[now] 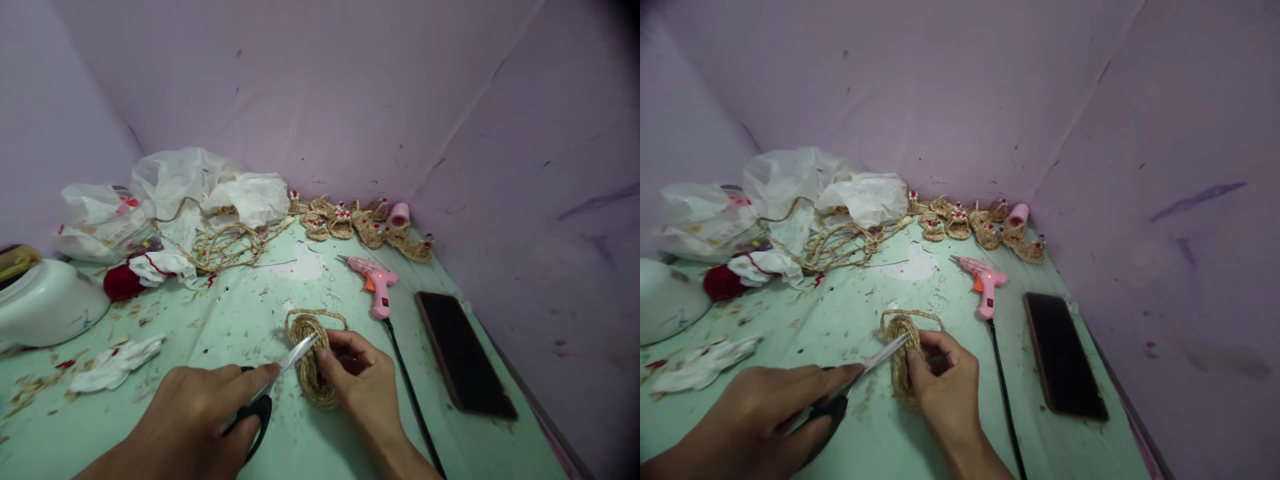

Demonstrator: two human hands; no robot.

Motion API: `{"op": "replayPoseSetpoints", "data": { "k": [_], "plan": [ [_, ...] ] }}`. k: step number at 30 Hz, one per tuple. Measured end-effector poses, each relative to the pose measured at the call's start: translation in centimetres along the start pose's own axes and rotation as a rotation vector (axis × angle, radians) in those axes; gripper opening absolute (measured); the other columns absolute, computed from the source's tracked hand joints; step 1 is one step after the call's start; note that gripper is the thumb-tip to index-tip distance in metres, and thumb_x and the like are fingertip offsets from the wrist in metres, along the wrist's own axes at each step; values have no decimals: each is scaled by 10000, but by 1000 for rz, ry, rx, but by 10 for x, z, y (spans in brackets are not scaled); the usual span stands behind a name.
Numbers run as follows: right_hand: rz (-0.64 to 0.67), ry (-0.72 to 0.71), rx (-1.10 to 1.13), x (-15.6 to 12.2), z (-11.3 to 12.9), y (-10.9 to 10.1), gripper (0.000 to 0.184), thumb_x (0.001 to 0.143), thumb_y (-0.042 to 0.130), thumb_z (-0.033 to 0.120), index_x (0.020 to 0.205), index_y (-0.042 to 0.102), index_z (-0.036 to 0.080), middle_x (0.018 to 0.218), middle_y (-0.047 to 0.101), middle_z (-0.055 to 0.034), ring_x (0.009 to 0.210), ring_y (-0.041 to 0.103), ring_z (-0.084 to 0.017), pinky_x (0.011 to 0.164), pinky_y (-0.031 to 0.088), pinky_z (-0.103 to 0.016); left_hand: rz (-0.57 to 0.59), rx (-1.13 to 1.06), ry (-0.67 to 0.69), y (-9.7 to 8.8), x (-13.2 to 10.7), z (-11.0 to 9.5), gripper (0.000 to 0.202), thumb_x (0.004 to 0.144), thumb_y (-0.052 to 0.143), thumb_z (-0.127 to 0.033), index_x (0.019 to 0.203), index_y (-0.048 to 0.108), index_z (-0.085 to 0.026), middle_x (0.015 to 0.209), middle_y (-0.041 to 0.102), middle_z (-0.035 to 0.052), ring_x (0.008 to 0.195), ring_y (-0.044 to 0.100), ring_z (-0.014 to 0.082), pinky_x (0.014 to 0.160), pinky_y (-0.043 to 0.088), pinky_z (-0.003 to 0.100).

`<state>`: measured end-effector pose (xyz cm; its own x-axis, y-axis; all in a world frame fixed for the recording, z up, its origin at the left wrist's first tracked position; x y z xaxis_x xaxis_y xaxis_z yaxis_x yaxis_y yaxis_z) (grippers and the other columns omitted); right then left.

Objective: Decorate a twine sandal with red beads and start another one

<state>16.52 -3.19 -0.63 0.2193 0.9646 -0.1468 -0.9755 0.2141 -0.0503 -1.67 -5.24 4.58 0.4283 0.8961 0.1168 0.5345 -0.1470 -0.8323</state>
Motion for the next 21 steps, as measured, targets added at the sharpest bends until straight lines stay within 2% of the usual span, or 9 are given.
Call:
{"op": "replayPoseSetpoints", "data": {
  "k": [3, 8, 16, 21],
  "plan": [
    [-39, -45, -142, -1, 6, -4, 154, 634, 631, 242, 744, 686, 151, 593, 654, -25, 454, 515, -114, 424, 421, -217, 57, 69, 99, 3, -1, -2, 405, 733, 495, -163, 1111, 579, -282, 719, 694, -4, 575, 627, 132, 531, 460, 197],
    [-27, -133, -180, -2, 13, -4, 135, 647, 595, 221, 724, 683, 154, 640, 670, -36, 547, 574, -147, 479, 451, -228, 30, 159, 137, 3, -4, -2, 395, 782, 458, -147, 1147, 532, -276, 727, 684, -18, 583, 632, 134, 496, 442, 211],
    [6, -228, -175, -2, 16, -2, 117, 663, 585, 176, 736, 675, 168, 685, 681, -32, 620, 618, -156, 550, 495, -223, 67, 79, 89, 0, 0, -6, 363, 761, 444, -144, 1070, 594, -258, 699, 691, -8, 585, 633, 135, 513, 444, 198],
    [16, -326, -239, -4, 21, -1, 107, 684, 586, 164, 744, 674, 174, 698, 671, -29, 616, 617, -146, 530, 495, -207, 103, 46, -13, -6, 4, -8, 378, 699, 446, -134, 990, 635, -284, 689, 696, -22, 594, 626, 135, 531, 439, 188]
  ]
}}
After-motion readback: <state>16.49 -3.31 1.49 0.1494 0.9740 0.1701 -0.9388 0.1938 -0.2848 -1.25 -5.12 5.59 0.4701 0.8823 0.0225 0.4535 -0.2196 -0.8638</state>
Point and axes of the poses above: each hand's wrist, its own x-axis towards the middle knuckle, its own y-axis out of the palm, z = x × y, the point moved 5 cm from there along x, towards the middle knuckle
